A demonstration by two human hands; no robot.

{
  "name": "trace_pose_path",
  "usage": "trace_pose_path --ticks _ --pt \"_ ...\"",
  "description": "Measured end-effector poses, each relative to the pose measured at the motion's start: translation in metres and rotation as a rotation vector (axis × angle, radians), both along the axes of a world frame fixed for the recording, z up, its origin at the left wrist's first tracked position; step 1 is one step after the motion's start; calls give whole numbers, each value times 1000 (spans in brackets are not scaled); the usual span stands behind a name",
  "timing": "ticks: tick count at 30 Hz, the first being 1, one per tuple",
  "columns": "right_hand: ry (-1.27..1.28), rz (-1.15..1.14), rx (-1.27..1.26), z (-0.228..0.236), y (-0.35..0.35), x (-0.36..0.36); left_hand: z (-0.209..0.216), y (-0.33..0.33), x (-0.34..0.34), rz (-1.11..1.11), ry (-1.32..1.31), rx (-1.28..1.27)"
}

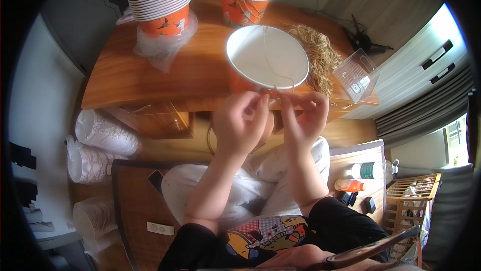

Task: Tie a thin fiber string around the upper rim of a paper bowl to secure or decorate it.

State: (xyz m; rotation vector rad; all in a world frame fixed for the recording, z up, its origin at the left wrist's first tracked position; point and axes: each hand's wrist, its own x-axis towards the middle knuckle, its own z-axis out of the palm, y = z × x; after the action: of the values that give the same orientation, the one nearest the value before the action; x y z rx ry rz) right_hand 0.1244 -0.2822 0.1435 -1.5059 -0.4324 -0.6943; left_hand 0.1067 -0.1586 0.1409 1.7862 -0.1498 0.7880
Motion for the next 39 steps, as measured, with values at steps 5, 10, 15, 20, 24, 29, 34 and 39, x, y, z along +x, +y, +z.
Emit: trace_pose_path --ticks 5,10,15,20,24,29,34,39 --pt "141 62 47 -2 -4 0 -12 -7 7 -182 139 -270" --pt "203 143 71 -5 -8 3 -17 -16 11 -346 184 -643" --pt "354 360 343 -3 -6 7 -19 -19 12 -448 197 -771" --pt "574 497 513 -13 -15 18 -23 -14 16 -472 221 -732" --pt "608 522 556 -17 -15 19 -27 -8 19 -480 207 -690" --pt "633 503 571 -18 -13 19 -28 -7 21 -453 193 -603" --pt "567 466 536 -28 -13 21 -28 -5 23 -446 166 -558" --pt "540 447 535 -35 -14 23 -32 -5 24 -411 163 -511"
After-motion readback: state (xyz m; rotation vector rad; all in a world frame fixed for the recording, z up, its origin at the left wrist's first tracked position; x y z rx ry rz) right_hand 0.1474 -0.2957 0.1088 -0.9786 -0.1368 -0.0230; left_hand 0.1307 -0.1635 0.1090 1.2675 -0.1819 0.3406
